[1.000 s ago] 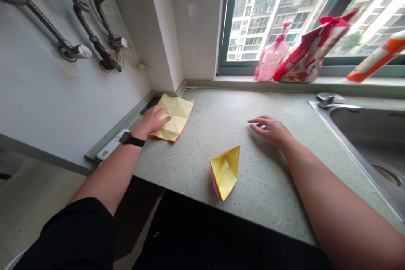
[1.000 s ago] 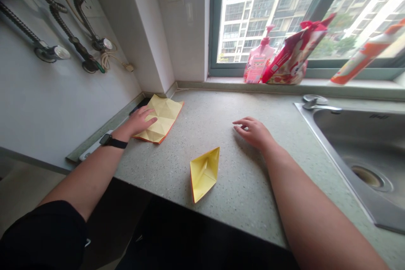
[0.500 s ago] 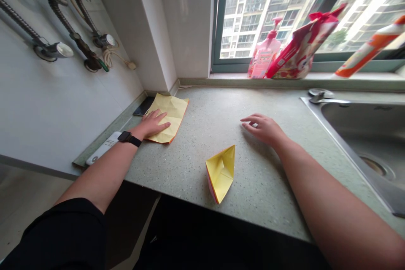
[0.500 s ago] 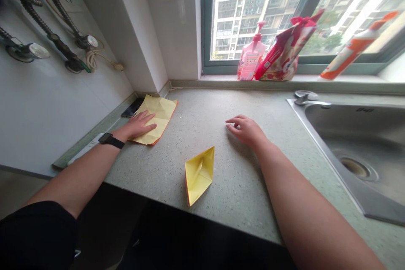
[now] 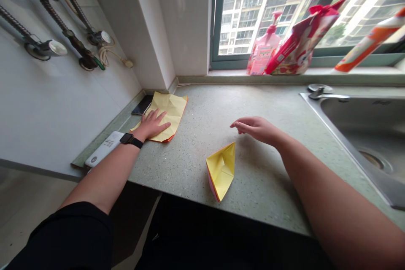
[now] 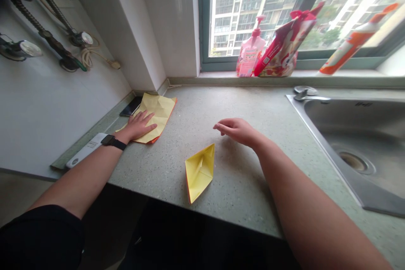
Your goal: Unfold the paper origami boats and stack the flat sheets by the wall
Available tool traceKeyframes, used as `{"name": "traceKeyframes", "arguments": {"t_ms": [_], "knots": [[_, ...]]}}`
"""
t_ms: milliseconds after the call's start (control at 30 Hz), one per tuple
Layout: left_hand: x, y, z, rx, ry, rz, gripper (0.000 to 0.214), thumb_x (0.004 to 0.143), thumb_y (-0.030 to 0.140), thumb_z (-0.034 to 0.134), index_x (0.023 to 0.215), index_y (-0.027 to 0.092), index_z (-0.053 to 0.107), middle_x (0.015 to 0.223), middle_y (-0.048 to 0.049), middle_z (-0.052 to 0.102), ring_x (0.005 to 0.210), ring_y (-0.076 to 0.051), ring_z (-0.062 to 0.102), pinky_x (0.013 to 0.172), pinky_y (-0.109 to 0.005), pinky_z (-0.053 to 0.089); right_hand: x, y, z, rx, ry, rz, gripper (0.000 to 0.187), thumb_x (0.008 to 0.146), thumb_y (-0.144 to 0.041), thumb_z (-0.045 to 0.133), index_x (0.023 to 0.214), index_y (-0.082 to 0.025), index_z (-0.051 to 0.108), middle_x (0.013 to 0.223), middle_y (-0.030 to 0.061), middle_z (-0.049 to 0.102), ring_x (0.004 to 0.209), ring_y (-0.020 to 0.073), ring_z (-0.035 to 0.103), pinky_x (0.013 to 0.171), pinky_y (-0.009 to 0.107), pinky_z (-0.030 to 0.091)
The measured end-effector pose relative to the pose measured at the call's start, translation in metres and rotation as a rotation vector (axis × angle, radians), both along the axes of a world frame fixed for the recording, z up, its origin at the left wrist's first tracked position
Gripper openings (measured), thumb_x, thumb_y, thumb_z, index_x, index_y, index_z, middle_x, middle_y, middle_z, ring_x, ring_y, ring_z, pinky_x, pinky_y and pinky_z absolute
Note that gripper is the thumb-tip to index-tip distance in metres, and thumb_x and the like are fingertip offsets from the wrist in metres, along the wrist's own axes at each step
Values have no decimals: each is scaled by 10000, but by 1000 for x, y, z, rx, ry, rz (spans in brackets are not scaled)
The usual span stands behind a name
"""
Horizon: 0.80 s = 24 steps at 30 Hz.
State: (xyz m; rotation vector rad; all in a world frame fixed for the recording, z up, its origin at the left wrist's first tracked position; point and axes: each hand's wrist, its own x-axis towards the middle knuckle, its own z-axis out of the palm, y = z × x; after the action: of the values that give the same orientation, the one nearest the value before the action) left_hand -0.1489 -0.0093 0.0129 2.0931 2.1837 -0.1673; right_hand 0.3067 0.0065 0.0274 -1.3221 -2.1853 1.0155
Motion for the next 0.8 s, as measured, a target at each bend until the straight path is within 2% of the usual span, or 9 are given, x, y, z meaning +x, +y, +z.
{"name": "traceKeyframes", "arguments": {"t_ms": [133,233,300,367,433,533,600,700,800], "knots": [[-5,9,16,-101,-20,-10,959,1015,802,367,1789,251,244,1874,-167,113,1724,-427,127,1344,-642,147,-3,-7,5,-198,-2,163,590,963,-730,573,1093,-214,828,918,87,763,833,232,669,795,381,515],[1,20,38,-132,-29,-32,937,973,777,517,1728,233,408,1819,-191,307,1664,-469,283,1310,-648,242,-4,-9,7,-226,-19,208,560,952,-728,612,1040,-206,795,930,85,763,847,227,656,804,375,496],[19,25,52,-56,-54,-44,788,998,683,544,1605,181,576,1707,-218,487,1576,-463,425,1279,-633,305,-5,-10,10,-225,-47,219,539,950,-724,626,980,-205,766,935,84,765,845,223,649,792,368,483],[51,24,64,74,-187,-189,620,1040,578,504,1437,144,701,1530,-205,649,1439,-383,572,1227,-515,407,-7,-11,13,-231,-76,248,526,926,-724,660,943,-204,736,931,78,759,837,217,638,765,353,469],[90,17,71,99,-358,-388,521,1043,567,495,1215,167,780,1310,-151,759,1236,-312,686,1096,-425,502,-9,-13,18,-259,-102,305,514,877,-715,721,936,-205,714,914,63,746,825,207,627,734,335,457],[145,-4,69,-91,-587,-561,540,998,687,569,1107,200,775,1102,-93,799,986,-260,737,872,-364,551,-12,-18,24,-303,-163,367,500,805,-683,805,917,-209,692,887,42,730,815,197,620,713,317,454],[167,-18,61,-203,-698,-631,533,945,710,661,1112,213,761,1089,-77,798,975,-248,739,838,-343,552,-14,-21,27,-297,-226,370,484,785,-657,837,903,-210,695,888,39,733,819,195,629,711,312,454],[176,-30,44,-312,-816,-673,522,913,665,723,1162,206,733,1095,-77,793,979,-239,737,843,-334,558,-18,-25,28,-237,-305,362,417,798,-593,847,873,-207,707,872,35,736,792,183,627,687,303,438],[170,-31,33,-362,-864,-698,454,958,611,670,1170,216,741,1136,-71,790,1002,-237,725,882,-346,558,-20,-26,25,-208,-292,355,343,839,-536,812,866,-206,723,840,26,732,753,169,613,652,296,422]]}}
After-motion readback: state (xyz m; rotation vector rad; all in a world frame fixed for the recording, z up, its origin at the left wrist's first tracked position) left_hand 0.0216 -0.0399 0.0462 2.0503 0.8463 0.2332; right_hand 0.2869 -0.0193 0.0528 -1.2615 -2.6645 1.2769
